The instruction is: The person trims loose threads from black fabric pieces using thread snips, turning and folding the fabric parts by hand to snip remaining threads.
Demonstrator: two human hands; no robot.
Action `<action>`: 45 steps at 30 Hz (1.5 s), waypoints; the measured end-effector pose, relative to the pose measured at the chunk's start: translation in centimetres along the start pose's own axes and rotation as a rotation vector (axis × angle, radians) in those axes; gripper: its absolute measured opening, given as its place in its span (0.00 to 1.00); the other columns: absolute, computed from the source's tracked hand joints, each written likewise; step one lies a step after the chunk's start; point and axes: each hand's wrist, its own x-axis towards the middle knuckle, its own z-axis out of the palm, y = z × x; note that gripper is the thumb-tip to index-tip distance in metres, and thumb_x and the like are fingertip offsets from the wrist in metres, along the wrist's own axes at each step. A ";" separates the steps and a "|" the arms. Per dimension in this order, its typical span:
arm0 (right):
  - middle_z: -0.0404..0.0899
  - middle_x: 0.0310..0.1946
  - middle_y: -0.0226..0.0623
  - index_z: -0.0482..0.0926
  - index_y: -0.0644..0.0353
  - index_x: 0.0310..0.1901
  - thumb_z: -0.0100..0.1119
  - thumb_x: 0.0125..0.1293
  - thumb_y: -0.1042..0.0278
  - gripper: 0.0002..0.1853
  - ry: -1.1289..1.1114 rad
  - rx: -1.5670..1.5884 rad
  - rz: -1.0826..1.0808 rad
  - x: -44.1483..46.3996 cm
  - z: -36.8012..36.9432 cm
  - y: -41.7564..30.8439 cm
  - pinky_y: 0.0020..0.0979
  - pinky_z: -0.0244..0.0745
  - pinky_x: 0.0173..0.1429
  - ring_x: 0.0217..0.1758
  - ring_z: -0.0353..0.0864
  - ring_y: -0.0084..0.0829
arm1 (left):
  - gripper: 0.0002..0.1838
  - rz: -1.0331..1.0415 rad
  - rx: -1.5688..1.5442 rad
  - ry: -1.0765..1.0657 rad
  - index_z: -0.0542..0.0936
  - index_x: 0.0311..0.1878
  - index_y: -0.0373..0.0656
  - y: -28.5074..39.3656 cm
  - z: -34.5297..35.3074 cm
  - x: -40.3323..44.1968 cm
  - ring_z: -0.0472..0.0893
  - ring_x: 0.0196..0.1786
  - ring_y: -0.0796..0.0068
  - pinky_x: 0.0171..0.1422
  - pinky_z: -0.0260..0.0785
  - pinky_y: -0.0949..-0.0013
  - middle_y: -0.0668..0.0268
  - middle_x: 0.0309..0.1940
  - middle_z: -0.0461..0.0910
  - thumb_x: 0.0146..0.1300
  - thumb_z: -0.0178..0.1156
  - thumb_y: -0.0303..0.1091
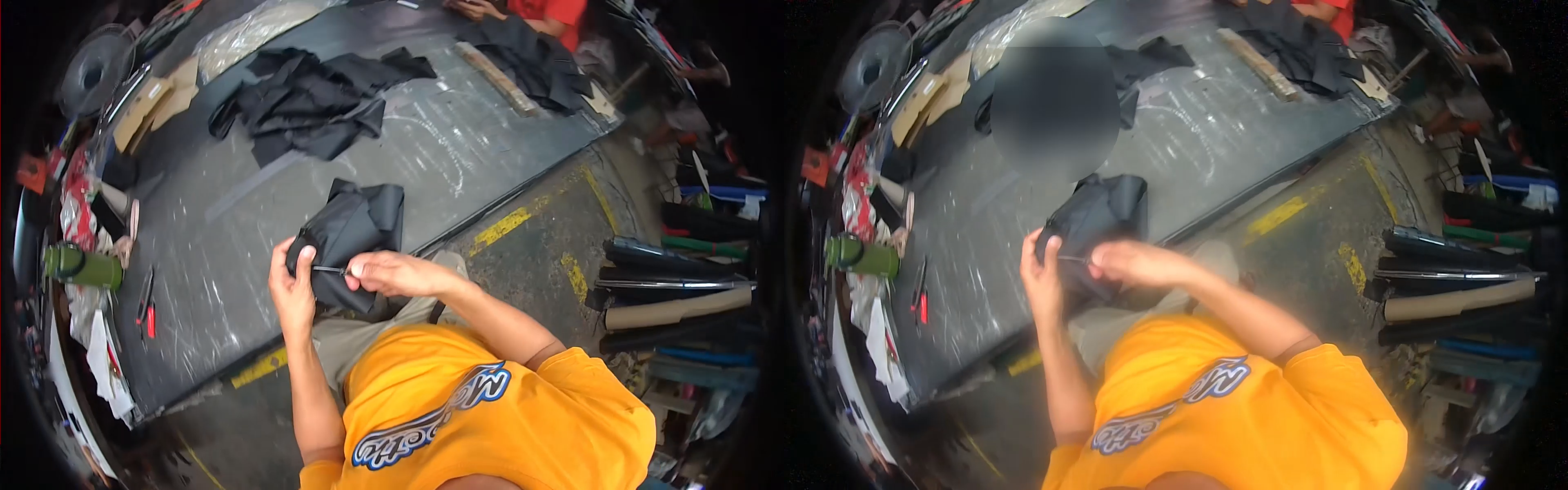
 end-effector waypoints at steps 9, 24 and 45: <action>0.58 0.25 0.16 0.75 0.57 0.44 0.45 0.82 0.46 0.20 0.002 0.039 -0.040 -0.3 0.3 1.2 0.21 0.50 0.27 0.24 0.53 0.13 | 0.14 -0.040 0.025 0.014 0.80 0.53 0.35 0.5 0.1 -0.1 0.76 0.48 0.78 0.58 0.69 0.74 0.67 0.43 0.81 0.72 0.67 0.35; 0.60 0.26 0.21 0.74 0.66 0.50 0.48 0.81 0.52 0.20 0.114 0.246 -0.291 -2.0 -1.1 -2.1 0.23 0.57 0.31 0.26 0.57 0.16 | 0.17 -0.075 0.087 0.016 0.82 0.53 0.37 -0.4 0.2 -0.1 0.80 0.42 0.80 0.45 0.74 0.73 0.67 0.40 0.85 0.69 0.70 0.38; 0.80 0.44 0.37 0.88 0.54 0.51 0.68 0.69 0.61 0.12 1.455 -1.358 -0.485 -5.1 -18.4 -0.8 0.31 0.75 0.49 0.48 0.79 0.31 | 0.14 -0.052 0.025 -0.048 0.83 0.51 0.37 0.0 0.3 -0.2 0.77 0.44 0.83 0.52 0.70 0.76 0.72 0.39 0.83 0.73 0.66 0.40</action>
